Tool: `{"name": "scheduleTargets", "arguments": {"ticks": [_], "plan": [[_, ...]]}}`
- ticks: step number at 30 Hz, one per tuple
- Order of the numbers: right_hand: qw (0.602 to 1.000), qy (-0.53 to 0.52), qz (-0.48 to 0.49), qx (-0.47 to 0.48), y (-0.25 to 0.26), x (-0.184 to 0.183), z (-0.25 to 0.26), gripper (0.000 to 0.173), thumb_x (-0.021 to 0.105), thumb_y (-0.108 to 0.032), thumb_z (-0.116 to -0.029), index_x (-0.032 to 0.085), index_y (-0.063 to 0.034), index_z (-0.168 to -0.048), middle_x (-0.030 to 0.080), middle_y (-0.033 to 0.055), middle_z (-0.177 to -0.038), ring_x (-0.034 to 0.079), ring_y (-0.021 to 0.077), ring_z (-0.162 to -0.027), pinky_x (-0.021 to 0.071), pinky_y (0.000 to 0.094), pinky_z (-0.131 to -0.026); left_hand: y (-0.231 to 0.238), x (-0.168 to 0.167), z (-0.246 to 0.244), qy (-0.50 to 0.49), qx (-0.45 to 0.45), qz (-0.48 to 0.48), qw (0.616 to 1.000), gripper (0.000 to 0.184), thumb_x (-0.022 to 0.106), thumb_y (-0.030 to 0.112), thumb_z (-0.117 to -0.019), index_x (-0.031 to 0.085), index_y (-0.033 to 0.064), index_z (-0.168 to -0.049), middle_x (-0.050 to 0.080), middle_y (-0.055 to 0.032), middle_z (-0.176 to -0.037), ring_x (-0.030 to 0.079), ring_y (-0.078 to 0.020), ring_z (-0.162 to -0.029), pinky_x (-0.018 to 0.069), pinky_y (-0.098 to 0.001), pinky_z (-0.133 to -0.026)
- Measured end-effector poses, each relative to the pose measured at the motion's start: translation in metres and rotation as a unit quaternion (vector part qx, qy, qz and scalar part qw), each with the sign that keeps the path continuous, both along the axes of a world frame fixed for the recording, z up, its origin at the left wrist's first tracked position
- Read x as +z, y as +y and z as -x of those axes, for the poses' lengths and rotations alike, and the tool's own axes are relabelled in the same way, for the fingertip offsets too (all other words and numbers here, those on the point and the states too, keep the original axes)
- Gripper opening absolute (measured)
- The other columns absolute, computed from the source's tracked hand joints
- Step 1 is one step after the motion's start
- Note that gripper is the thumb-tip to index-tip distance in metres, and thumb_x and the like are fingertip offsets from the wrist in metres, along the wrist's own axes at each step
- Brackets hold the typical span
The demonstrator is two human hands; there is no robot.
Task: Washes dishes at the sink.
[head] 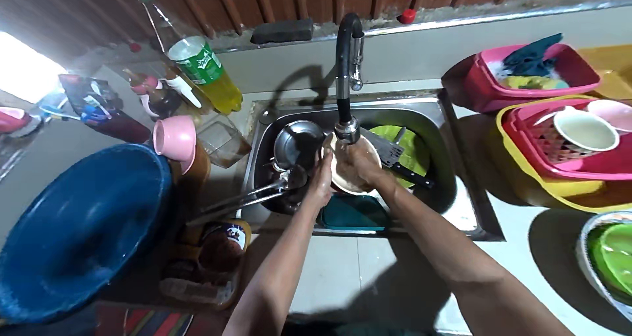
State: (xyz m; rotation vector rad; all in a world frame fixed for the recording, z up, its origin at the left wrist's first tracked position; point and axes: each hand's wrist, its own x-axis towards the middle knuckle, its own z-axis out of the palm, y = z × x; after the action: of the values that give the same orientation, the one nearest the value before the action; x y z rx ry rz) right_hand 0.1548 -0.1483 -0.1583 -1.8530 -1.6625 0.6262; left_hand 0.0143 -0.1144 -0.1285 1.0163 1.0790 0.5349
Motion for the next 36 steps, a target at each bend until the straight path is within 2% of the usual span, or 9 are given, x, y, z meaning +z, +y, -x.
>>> {"name": "scheduleTargets", "arguments": {"ticks": [3,7,11,13,16,21,25,31,36], "plan": [[0.991,0.028,0.085,0.098,-0.011,0.005,0.003,0.043,0.069,-0.017,-0.0933,0.062,0.0013,-0.131,0.063,0.0238,-0.130,0.058,0.0394,-0.124,0.0448,0.0572,-0.108,-0.004,-0.004,-0.003,0.079,-0.048,-0.158,0.983,0.056,0.048,0.024,-0.1086,0.029,0.0217,-0.161,0.051,-0.0145,-0.150,0.055,-0.0298,-0.130,0.0485,-0.0536,-0.103],[0.973,-0.052,0.211,0.082,-0.055,0.031,-0.025,0.037,0.061,-0.013,-0.1005,0.061,-0.0001,-0.136,0.057,0.0236,-0.141,0.054,0.0428,-0.131,0.0422,0.0610,-0.108,-0.017,-0.005,0.001,0.131,-0.133,-0.378,0.907,0.053,0.039,-0.001,-0.1015,0.039,0.0052,-0.155,0.045,-0.0148,-0.156,0.046,-0.0221,-0.142,0.0383,-0.0426,-0.117],[0.979,-0.176,-0.025,-0.096,-0.120,0.037,-0.064,0.024,0.069,-0.011,-0.0933,0.073,-0.0028,-0.115,0.065,0.0244,-0.120,0.061,0.0427,-0.115,0.0503,0.0587,-0.098,-0.031,0.006,0.003,0.205,-0.171,-0.506,0.820,0.059,0.048,-0.005,-0.0962,0.046,0.0123,-0.153,0.046,-0.0231,-0.152,0.049,-0.0392,-0.137,0.0438,-0.0532,-0.111],[0.925,-0.299,-0.152,-0.179,-0.143,0.045,-0.089,0.020,0.070,-0.010,-0.0902,0.073,-0.0039,-0.108,0.065,0.0269,-0.113,0.063,0.0473,-0.106,0.0509,0.0622,-0.086,-0.039,0.009,0.000,0.219,-0.170,-0.550,0.788,0.061,0.053,-0.006,-0.0931,0.050,0.0150,-0.150,0.046,-0.0262,-0.150,0.052,-0.0453,-0.132,0.0489,-0.0566,-0.104],[0.862,-0.419,-0.155,-0.240,-0.168,0.060,-0.126,0.026,0.064,-0.006,-0.0929,0.070,-0.0047,-0.118,0.062,0.0287,-0.122,0.060,0.0499,-0.111,0.0468,0.0657,-0.091,-0.048,0.014,-0.009,0.185,-0.159,-0.576,0.780,0.058,0.052,-0.005,-0.0931,0.052,0.0120,-0.149,0.048,-0.0250,-0.148,0.053,-0.0430,-0.131,0.0496,-0.0551,-0.103],[0.892,-0.390,-0.073,-0.215,-0.197,0.053,-0.173,0.033,0.065,-0.006,-0.0931,0.066,0.0004,-0.125,0.058,0.0290,-0.132,0.056,0.0527,-0.118,0.0456,0.0683,-0.092,-0.058,0.038,-0.041,0.047,-0.113,-0.382,0.916,0.061,0.040,0.001,-0.0955,0.036,0.0111,-0.156,0.043,-0.0105,-0.157,0.047,-0.0173,-0.139,0.0430,-0.0393,-0.112],[0.894,-0.377,-0.078,-0.230,-0.212,0.054,-0.200,0.037,0.063,0.003,-0.0892,0.067,-0.0024,-0.125,0.060,0.0286,-0.129,0.055,0.0546,-0.119,0.0456,0.0703,-0.090,-0.066,0.050,-0.065,0.013,-0.049,-0.200,0.979,0.076,0.046,-0.003,-0.0905,0.028,0.0180,-0.161,0.044,-0.0160,-0.153,0.055,-0.0251,-0.127,0.0511,-0.0457,-0.098],[0.888,-0.381,-0.015,-0.257,-0.235,0.063,-0.254,0.037,0.066,0.007,-0.0865,0.067,0.0037,-0.123,0.057,0.0345,-0.128,0.051,0.0578,-0.123,0.0434,0.0723,-0.092,-0.084,0.065,-0.118,-0.047,-0.059,0.009,0.997,0.059,0.041,0.006,-0.1018,0.030,0.0206,-0.158,0.055,-0.0190,-0.138,0.064,-0.0316,-0.113,0.0569,-0.0501,-0.086],[0.896,-0.278,-0.008,-0.346,-0.284,0.106,-0.259,0.049,0.070,-0.014,-0.0927,0.061,-0.0097,-0.140,0.057,0.0328,-0.133,0.052,0.0581,-0.123,0.0441,0.0739,-0.092,-0.102,0.059,-0.172,-0.035,-0.103,0.050,0.993,0.057,0.043,0.015,-0.1047,0.025,0.0242,-0.158,0.056,-0.0224,-0.135,0.066,-0.0380,-0.105,0.0589,-0.0537,-0.076]]}}
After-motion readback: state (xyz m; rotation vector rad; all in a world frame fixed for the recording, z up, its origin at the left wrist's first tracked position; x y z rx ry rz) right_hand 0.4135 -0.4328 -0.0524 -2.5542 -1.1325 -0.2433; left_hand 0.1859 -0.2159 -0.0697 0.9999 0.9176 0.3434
